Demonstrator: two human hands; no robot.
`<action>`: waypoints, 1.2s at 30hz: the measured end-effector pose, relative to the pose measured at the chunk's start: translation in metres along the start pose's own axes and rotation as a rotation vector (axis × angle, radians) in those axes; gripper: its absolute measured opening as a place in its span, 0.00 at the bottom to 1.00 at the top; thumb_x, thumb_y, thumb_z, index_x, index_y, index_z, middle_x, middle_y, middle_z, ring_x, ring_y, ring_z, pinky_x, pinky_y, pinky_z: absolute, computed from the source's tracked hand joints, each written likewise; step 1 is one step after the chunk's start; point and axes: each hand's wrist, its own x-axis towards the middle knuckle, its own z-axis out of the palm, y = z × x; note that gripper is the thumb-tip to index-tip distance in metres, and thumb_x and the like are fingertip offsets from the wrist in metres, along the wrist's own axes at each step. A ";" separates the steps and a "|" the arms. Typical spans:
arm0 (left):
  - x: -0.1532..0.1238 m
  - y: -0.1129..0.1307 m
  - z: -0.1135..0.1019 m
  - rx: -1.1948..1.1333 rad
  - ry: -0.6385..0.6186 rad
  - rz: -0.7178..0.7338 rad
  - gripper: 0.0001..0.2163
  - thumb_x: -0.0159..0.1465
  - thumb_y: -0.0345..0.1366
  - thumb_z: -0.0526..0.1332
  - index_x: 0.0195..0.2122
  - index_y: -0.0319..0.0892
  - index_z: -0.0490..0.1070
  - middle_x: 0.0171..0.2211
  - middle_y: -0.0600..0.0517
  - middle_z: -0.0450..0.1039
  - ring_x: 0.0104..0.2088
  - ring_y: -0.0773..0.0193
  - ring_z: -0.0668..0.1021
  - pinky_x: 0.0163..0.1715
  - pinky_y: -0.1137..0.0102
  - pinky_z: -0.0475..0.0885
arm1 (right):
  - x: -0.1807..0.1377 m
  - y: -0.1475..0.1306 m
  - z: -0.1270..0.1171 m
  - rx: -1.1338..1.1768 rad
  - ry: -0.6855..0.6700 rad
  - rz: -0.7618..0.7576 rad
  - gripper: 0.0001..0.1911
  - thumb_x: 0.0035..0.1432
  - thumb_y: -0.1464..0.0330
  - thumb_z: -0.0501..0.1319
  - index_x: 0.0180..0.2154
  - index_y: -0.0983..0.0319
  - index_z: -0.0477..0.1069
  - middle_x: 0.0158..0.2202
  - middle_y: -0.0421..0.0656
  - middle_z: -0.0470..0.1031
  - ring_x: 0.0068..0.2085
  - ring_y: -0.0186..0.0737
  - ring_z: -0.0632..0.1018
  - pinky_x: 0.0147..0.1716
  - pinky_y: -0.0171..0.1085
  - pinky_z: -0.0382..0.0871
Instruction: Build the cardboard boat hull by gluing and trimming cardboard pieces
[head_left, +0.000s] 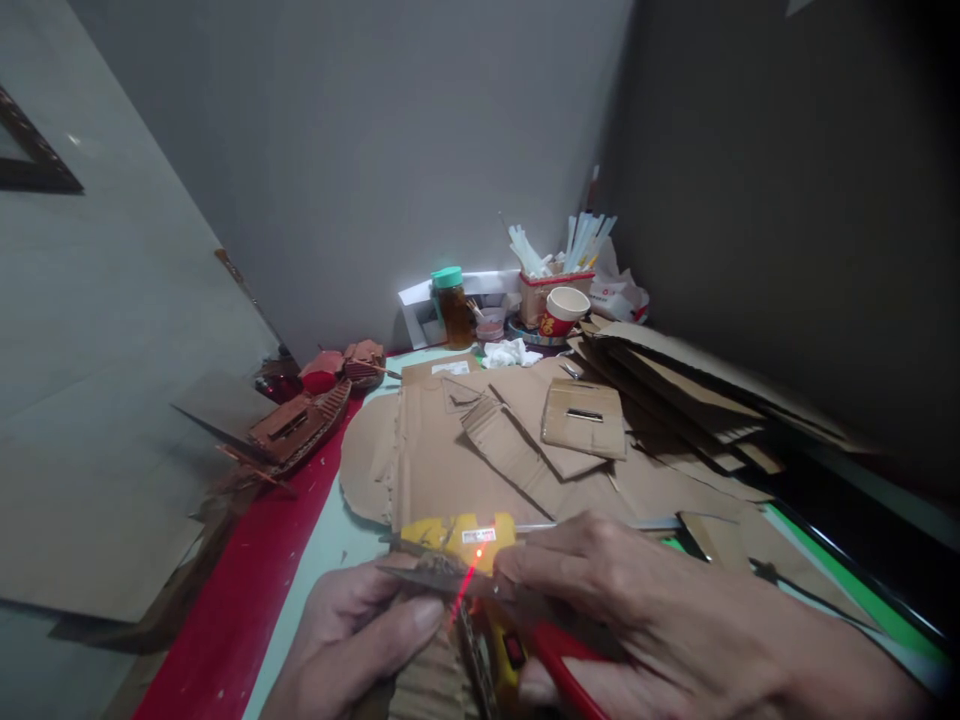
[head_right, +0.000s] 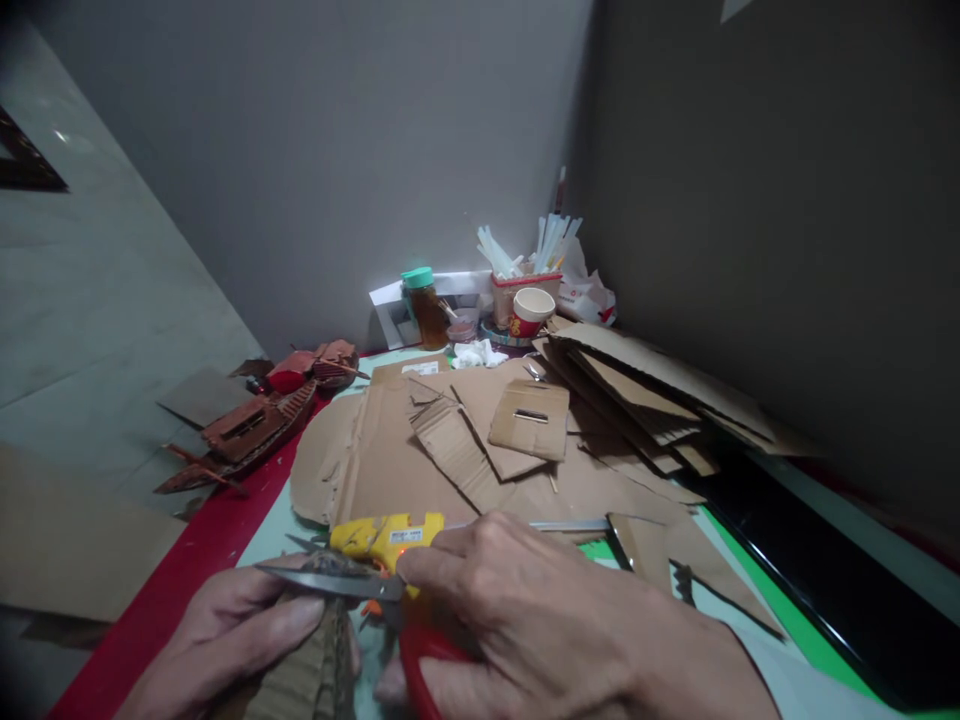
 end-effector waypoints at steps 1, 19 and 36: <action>0.001 0.001 -0.002 -0.034 -0.034 -0.013 0.10 0.53 0.38 0.74 0.37 0.49 0.85 0.32 0.54 0.84 0.32 0.67 0.82 0.40 0.80 0.73 | 0.000 0.000 -0.002 -0.003 -0.010 -0.017 0.12 0.66 0.61 0.60 0.45 0.62 0.73 0.33 0.43 0.76 0.30 0.39 0.76 0.30 0.35 0.66; 0.002 0.015 -0.007 0.425 -0.083 -0.066 0.04 0.50 0.37 0.71 0.23 0.43 0.83 0.23 0.52 0.77 0.28 0.65 0.71 0.30 0.73 0.65 | 0.000 0.002 0.000 -0.072 -0.073 -0.021 0.11 0.58 0.61 0.65 0.38 0.60 0.69 0.34 0.41 0.71 0.30 0.39 0.73 0.28 0.35 0.66; 0.015 0.010 -0.026 0.348 -0.362 -0.140 0.10 0.55 0.44 0.72 0.33 0.44 0.85 0.28 0.54 0.74 0.30 0.67 0.67 0.32 0.73 0.62 | -0.001 -0.005 0.010 -0.052 -0.064 0.146 0.16 0.62 0.55 0.64 0.45 0.59 0.72 0.38 0.44 0.74 0.36 0.44 0.76 0.32 0.37 0.68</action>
